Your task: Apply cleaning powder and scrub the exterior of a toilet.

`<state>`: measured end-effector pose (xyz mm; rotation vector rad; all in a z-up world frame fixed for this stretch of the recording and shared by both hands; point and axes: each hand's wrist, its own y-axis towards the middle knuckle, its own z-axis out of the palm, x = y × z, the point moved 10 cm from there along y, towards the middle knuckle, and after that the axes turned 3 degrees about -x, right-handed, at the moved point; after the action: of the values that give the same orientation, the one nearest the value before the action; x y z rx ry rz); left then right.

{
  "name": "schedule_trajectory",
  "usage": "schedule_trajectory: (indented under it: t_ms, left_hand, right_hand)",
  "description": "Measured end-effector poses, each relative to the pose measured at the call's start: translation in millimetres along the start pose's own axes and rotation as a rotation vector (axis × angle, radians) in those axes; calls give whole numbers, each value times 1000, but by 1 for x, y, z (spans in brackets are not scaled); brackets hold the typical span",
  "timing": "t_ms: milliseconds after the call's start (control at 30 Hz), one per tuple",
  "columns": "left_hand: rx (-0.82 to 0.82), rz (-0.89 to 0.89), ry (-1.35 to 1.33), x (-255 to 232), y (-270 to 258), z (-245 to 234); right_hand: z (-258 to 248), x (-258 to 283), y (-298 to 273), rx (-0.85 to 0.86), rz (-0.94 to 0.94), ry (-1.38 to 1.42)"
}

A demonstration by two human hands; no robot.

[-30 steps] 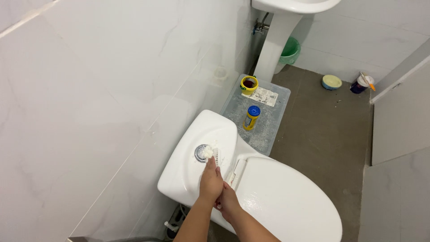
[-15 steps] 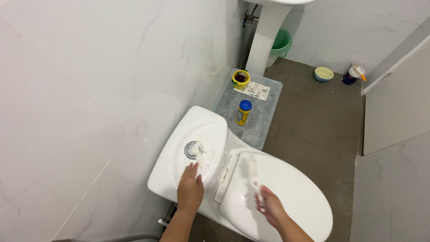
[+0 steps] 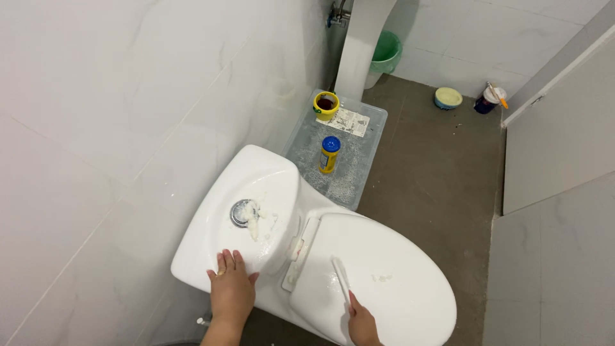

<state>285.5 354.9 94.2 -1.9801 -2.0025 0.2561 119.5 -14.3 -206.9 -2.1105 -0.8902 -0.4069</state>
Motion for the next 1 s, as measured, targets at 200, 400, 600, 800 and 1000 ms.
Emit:
schedule_trajectory:
  t_ms: [200,400,600,800,1000]
  left_hand:
    - [36,-37,2,-1,6,-4]
    - [70,-55,-37,0,-3,-10]
    - [-42,-18,-177,13,-8,4]
    - [-89,-125,-437,45,-31,11]
    - [78,-54,-480,47,-38,3]
  right_hand:
    - [-25,-51,36,-32,36,-52]
    - [-60,-12,52,-85,202,190]
    - [-88,294,-106,122,-244,83]
    - [-46,411,-124,189,-658,-363]
    - [-33,442,-139,90,-701,-328]
